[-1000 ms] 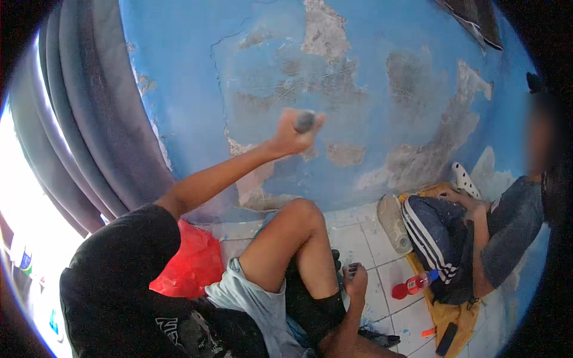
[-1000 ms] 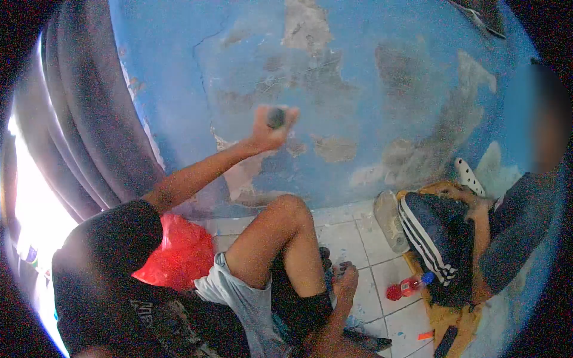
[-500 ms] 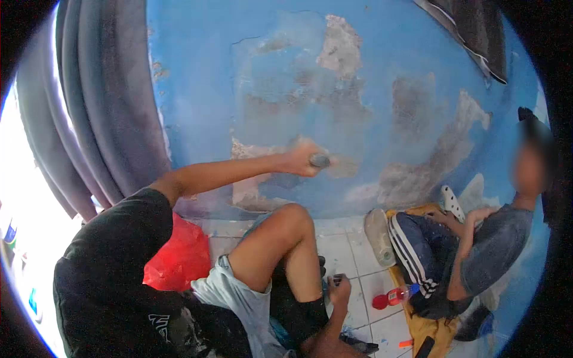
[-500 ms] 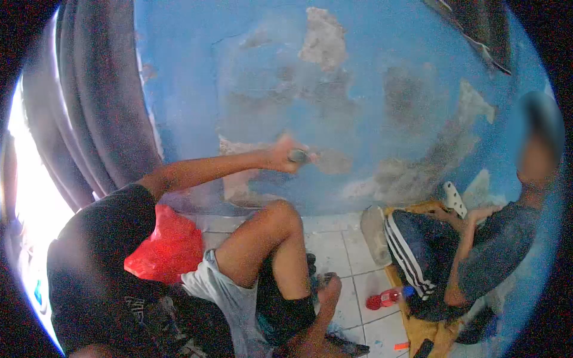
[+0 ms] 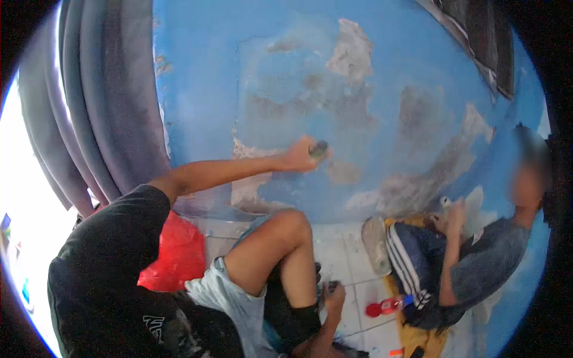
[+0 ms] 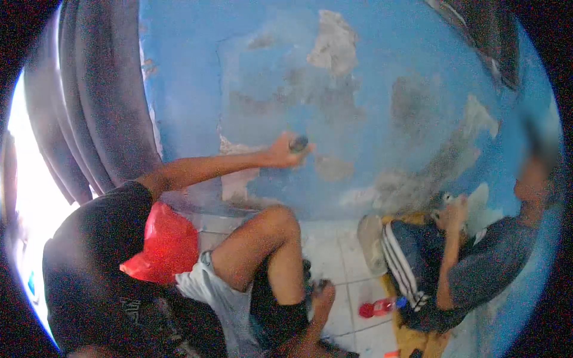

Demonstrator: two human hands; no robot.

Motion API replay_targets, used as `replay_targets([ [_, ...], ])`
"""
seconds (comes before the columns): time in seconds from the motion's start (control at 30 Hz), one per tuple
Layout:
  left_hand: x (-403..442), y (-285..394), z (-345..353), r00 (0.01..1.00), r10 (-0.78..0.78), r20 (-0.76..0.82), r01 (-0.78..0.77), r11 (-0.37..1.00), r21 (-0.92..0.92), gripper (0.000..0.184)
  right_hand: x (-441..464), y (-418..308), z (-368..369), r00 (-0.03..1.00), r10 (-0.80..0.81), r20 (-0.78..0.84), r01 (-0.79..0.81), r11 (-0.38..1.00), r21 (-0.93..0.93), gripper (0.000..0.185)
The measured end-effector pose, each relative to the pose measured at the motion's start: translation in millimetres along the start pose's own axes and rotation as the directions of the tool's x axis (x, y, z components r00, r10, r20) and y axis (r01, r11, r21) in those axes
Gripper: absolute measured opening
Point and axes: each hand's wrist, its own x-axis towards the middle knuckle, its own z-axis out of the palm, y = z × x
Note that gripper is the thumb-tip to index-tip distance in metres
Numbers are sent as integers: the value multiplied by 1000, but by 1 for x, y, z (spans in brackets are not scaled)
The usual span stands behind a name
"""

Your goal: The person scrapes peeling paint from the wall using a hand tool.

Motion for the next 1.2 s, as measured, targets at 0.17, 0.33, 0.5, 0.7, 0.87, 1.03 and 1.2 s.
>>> replay_targets([
  [0.17, -3, 37, -44, 903, 377, -208, -419, 881, -220, 30, -4, -11, -7, 998, 63, 27, -65, 992, 106, 25],
  [0.33, -19, -11, -26, 983, 171, -72, -164, 982, 93, 25, -6, -11, 0, 992, 98, 80, -107, 989, 107, 23],
  [0.5, -32, 22, -29, 961, 74, -268, -156, 941, -301, 20, -8, -11, -4, 998, -14, -68, 24, 987, 156, 23],
  [0.7, -28, 12, -21, 885, 459, -78, -443, 882, 158, 15, 5, -3, -3, 1000, -14, -24, 16, 995, 103, 21],
  [0.87, -18, 9, -14, 954, 258, -150, -222, 950, 219, 23, 5, -13, 0, 996, 89, 15, -90, 974, 210, 20],
  [1.03, -15, 35, -13, 909, 319, -267, -291, 946, 142, 32, 2, -14, -4, 996, 71, 49, -78, 983, 168, 23],
  [1.2, -15, 11, 14, 795, 566, -218, -536, 824, 184, 28, 1, -13, -9, 997, 80, 3, -80, 990, 119, 25],
])
